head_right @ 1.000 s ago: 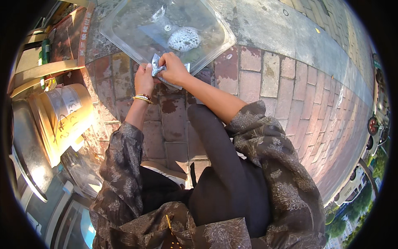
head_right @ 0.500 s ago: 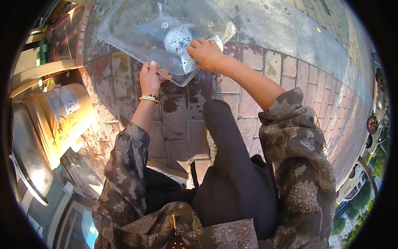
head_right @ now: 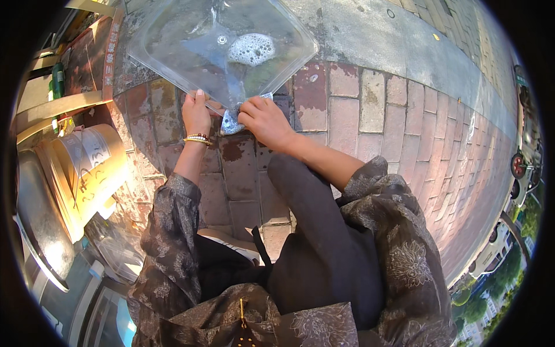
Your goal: The person scrubs a transparent plastic container with a soapy sponge, rinses it with water, and continues scrubbing to remove residue.
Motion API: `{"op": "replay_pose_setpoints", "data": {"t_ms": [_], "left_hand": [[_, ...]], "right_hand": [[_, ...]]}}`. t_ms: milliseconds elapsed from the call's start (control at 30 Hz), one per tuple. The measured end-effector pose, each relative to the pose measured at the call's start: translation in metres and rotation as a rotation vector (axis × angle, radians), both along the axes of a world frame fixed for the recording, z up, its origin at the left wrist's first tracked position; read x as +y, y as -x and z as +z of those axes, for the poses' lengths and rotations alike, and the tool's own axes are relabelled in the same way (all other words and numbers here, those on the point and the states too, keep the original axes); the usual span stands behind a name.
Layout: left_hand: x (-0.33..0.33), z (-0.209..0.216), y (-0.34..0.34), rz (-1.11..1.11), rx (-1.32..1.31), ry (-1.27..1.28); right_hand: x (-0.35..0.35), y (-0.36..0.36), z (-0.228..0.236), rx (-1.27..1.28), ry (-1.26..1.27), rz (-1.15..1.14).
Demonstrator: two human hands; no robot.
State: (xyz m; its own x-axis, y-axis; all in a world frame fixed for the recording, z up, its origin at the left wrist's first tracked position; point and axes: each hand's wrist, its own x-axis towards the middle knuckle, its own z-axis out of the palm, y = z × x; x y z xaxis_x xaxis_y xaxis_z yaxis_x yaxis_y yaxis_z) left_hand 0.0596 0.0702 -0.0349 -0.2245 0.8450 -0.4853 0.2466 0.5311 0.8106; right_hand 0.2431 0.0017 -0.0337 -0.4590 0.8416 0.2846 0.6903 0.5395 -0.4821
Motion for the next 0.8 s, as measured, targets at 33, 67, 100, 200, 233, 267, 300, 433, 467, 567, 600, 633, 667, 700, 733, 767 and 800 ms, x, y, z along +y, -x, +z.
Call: {"op": "replay_pose_setpoints", "data": {"t_ms": [33, 67, 100, 200, 233, 267, 300, 433, 467, 567, 600, 633, 667, 700, 733, 767, 800], "left_hand": [[-0.003, 0.007, -0.004, 0.001, -0.050, -0.007], [-0.003, 0.007, -0.002, -0.023, -0.054, -0.017], [-0.005, 0.006, -0.001, -0.046, -0.059, -0.026], [-0.004, -0.002, 0.005, -0.081, -0.047, -0.051], [0.000, 0.013, -0.002, -0.100, -0.019, -0.054], [0.001, 0.024, -0.005, -0.115, 0.013, -0.060], [-0.001, 0.028, -0.004, -0.069, -0.018, -0.060], [-0.004, 0.029, -0.015, 0.034, -0.154, -0.050], [-0.006, 0.024, -0.021, 0.037, -0.185, -0.039], [-0.010, 0.005, -0.008, -0.036, -0.071, -0.098], [-0.012, 0.002, -0.004, -0.060, -0.031, -0.115], [-0.014, 0.011, -0.002, -0.024, -0.096, -0.073], [-0.018, 0.010, 0.002, -0.033, -0.091, -0.074], [-0.021, 0.008, 0.005, -0.042, -0.086, -0.076], [-0.024, 0.007, 0.005, -0.056, -0.079, -0.091], [-0.025, 0.006, 0.003, -0.056, -0.050, -0.127], [-0.028, 0.007, 0.004, -0.058, -0.075, -0.116]], "right_hand": [[0.003, -0.009, 0.000, -0.042, -0.003, 0.052], [0.009, -0.017, 0.002, -0.030, -0.017, 0.064], [0.015, -0.026, 0.004, -0.019, -0.031, 0.076], [0.044, -0.074, 0.013, -0.060, -0.010, -0.016], [0.057, -0.108, 0.002, -0.129, 0.015, -0.121], [0.066, -0.128, -0.003, -0.195, 0.037, -0.222], [0.069, -0.126, -0.002, -0.165, 0.043, -0.248], [0.060, -0.088, 0.011, 0.014, 0.087, -0.279], [0.047, -0.069, 0.002, 0.079, 0.092, -0.175], [0.023, -0.016, 0.000, 0.105, 0.142, -0.102], [0.021, -0.013, -0.003, 0.133, 0.115, -0.128], [0.021, -0.019, -0.009, 0.086, 0.080, -0.175], [0.024, -0.034, -0.014, 0.029, 0.046, -0.216], [0.028, -0.051, -0.018, -0.071, 0.031, -0.339], [0.034, -0.068, -0.021, -0.093, 0.012, -0.455], [0.040, -0.078, -0.021, -0.092, 0.007, -0.456], [0.044, -0.084, -0.023, -0.091, 0.003, -0.457]]}}
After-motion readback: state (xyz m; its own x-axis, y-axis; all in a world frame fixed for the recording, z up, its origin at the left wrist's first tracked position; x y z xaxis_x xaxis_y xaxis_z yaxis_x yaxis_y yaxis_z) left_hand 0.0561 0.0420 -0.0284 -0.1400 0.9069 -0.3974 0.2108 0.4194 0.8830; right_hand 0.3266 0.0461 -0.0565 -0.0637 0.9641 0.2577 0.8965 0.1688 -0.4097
